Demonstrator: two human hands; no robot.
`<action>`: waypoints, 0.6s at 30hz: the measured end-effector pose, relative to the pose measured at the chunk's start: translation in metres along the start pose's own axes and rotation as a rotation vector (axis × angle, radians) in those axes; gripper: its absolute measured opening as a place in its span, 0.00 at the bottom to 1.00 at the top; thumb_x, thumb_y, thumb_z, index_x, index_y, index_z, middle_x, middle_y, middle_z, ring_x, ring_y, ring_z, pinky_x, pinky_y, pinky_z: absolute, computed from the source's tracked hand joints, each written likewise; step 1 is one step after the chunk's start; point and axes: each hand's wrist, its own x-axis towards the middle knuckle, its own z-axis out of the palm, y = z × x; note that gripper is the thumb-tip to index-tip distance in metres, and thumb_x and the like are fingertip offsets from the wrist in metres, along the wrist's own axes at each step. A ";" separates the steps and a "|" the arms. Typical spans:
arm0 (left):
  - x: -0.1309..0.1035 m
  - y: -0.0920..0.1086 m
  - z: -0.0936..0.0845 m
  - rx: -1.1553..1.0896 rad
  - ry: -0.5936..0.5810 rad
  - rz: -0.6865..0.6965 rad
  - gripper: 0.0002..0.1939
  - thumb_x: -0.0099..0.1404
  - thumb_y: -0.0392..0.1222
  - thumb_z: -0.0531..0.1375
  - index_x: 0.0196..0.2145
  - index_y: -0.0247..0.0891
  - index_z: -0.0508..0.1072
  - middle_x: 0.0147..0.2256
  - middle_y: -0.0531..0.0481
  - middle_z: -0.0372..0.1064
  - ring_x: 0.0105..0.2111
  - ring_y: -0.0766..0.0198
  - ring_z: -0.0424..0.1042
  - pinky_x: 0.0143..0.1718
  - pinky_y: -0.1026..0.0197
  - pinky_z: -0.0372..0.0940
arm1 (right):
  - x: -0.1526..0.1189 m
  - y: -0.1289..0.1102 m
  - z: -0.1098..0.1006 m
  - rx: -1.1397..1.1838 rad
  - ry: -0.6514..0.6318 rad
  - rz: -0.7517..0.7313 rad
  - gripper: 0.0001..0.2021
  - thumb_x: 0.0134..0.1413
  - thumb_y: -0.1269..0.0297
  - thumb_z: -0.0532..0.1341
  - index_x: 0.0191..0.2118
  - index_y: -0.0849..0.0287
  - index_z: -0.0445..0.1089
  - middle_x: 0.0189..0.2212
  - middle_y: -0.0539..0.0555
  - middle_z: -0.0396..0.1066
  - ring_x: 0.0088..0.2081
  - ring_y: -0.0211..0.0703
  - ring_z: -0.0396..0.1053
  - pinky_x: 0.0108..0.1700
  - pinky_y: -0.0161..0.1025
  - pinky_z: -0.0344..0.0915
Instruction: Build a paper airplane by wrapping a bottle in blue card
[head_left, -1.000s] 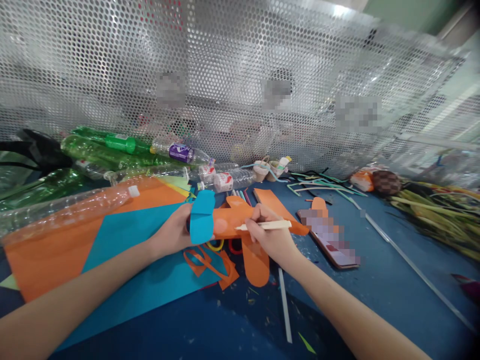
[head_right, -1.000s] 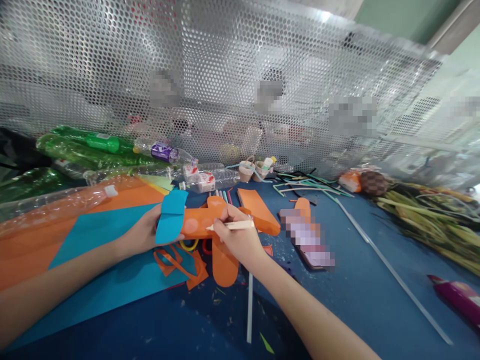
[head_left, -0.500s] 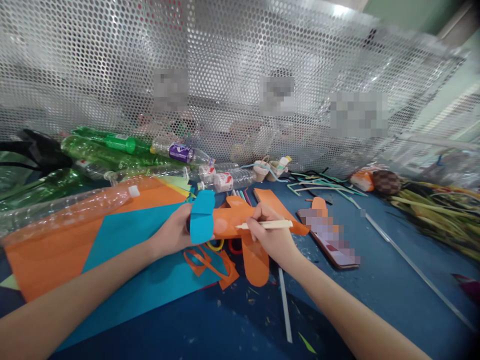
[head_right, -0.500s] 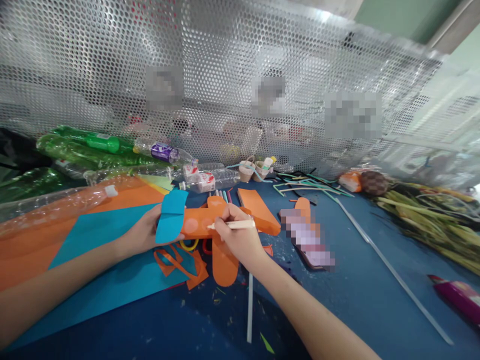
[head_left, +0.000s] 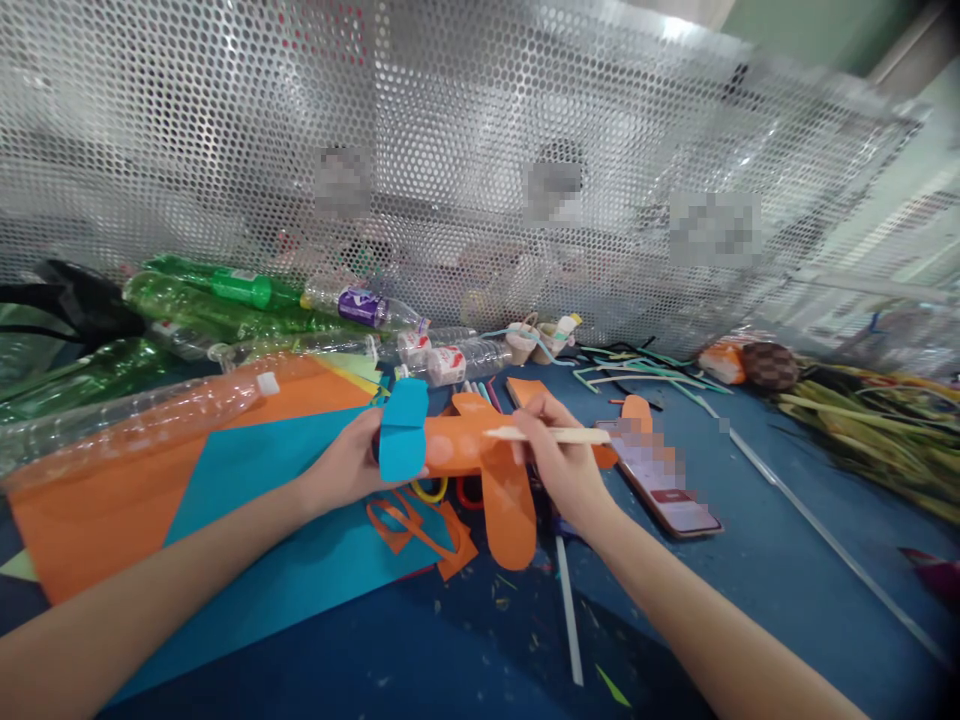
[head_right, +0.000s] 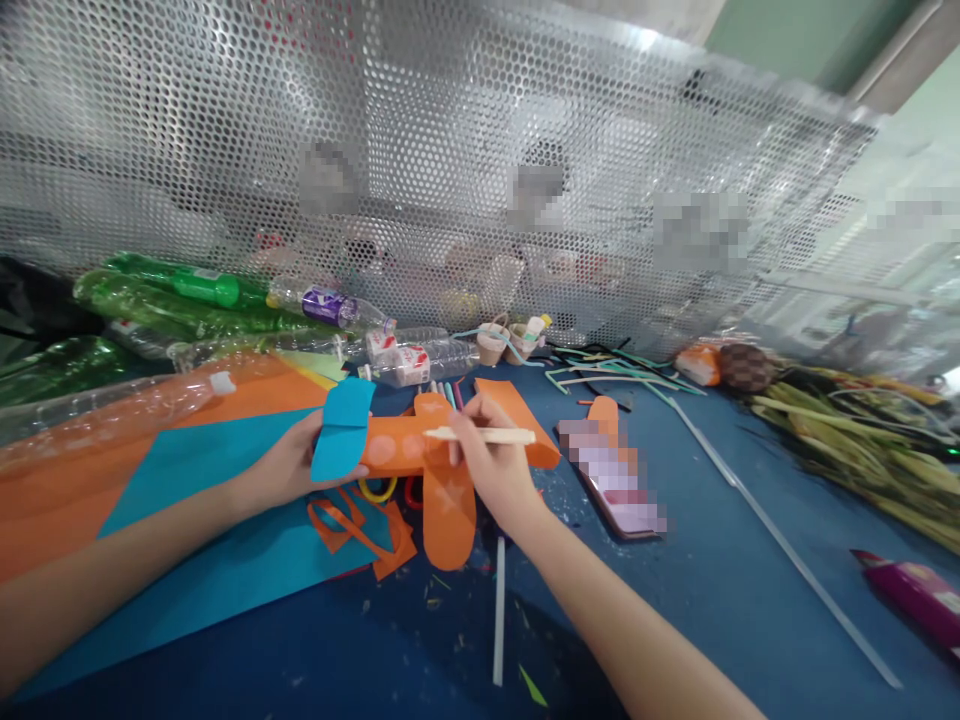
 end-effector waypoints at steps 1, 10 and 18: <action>0.001 0.003 -0.001 -0.007 -0.005 -0.044 0.19 0.54 0.52 0.67 0.38 0.39 0.68 0.33 0.49 0.70 0.33 0.56 0.72 0.31 0.56 0.69 | 0.002 -0.002 -0.002 0.032 0.037 -0.009 0.13 0.59 0.57 0.54 0.25 0.54 0.57 0.13 0.43 0.62 0.17 0.35 0.59 0.23 0.33 0.55; 0.005 0.014 -0.002 -0.211 -0.045 -0.260 0.22 0.52 0.52 0.67 0.39 0.40 0.67 0.36 0.49 0.75 0.38 0.52 0.75 0.38 0.52 0.71 | 0.009 0.000 -0.013 -0.066 -0.007 -0.071 0.14 0.55 0.56 0.61 0.25 0.55 0.60 0.18 0.44 0.59 0.21 0.36 0.56 0.25 0.35 0.53; 0.005 0.015 -0.002 -0.166 -0.039 -0.219 0.23 0.51 0.52 0.68 0.40 0.39 0.67 0.38 0.47 0.74 0.38 0.52 0.75 0.37 0.52 0.72 | 0.014 0.009 -0.012 -0.087 -0.049 -0.004 0.10 0.52 0.62 0.61 0.26 0.55 0.59 0.18 0.44 0.60 0.22 0.36 0.57 0.25 0.35 0.51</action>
